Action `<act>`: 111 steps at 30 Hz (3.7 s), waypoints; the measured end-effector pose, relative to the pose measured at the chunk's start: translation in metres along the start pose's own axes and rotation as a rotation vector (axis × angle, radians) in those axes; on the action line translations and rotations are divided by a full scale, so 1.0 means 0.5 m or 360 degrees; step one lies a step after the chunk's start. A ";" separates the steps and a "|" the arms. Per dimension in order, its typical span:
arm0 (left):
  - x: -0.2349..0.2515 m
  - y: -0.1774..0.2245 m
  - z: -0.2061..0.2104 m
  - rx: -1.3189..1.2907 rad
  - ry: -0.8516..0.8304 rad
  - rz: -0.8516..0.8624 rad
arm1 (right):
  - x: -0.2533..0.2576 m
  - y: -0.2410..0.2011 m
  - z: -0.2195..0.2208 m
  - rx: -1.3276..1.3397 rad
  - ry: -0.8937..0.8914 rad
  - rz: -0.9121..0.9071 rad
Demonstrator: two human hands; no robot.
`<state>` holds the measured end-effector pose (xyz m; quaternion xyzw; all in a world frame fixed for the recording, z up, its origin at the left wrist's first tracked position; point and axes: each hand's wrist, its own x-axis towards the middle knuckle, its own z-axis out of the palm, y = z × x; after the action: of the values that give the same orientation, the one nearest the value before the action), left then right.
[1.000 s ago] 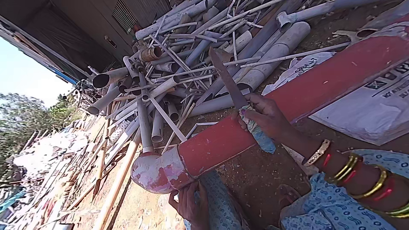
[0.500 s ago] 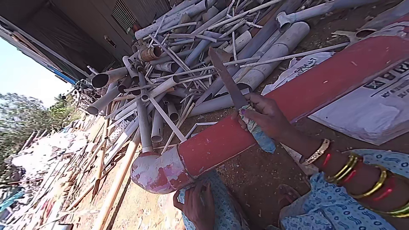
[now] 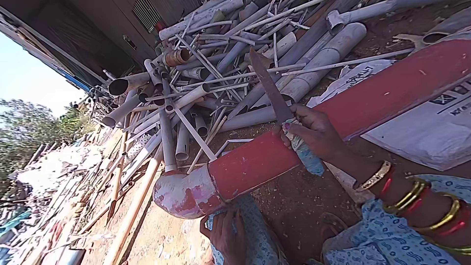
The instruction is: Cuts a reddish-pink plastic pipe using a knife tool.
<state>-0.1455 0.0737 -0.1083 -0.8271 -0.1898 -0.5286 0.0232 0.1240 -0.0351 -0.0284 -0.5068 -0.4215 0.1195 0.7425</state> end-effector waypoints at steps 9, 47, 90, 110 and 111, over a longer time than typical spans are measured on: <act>0.020 0.017 -0.077 -0.1193 -0.0266 -0.1372 | -0.002 -0.001 -0.001 -0.0034 0.0000 -0.0002; -0.017 -0.083 -0.096 -0.0644 0.0046 -0.0805 | -0.001 0.013 -0.021 -0.0186 0.0039 0.0026; 0.003 -0.130 -0.044 -0.0298 0.0247 -0.0468 | 0.156 0.021 0.019 -0.0336 0.0156 0.0569; 0.065 -0.193 -0.115 -0.0111 0.0407 -0.0560 | 0.109 -0.007 0.035 -0.0408 0.0216 0.0490; 0.076 -0.200 -0.118 -0.0115 0.0362 -0.0520 | 0.106 -0.009 0.039 -0.0401 0.0224 0.0482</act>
<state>-0.2166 0.1633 -0.0650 -0.7205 -0.2984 -0.6219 -0.0714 0.1412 0.0075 0.0049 -0.6603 -0.2991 0.1404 0.6744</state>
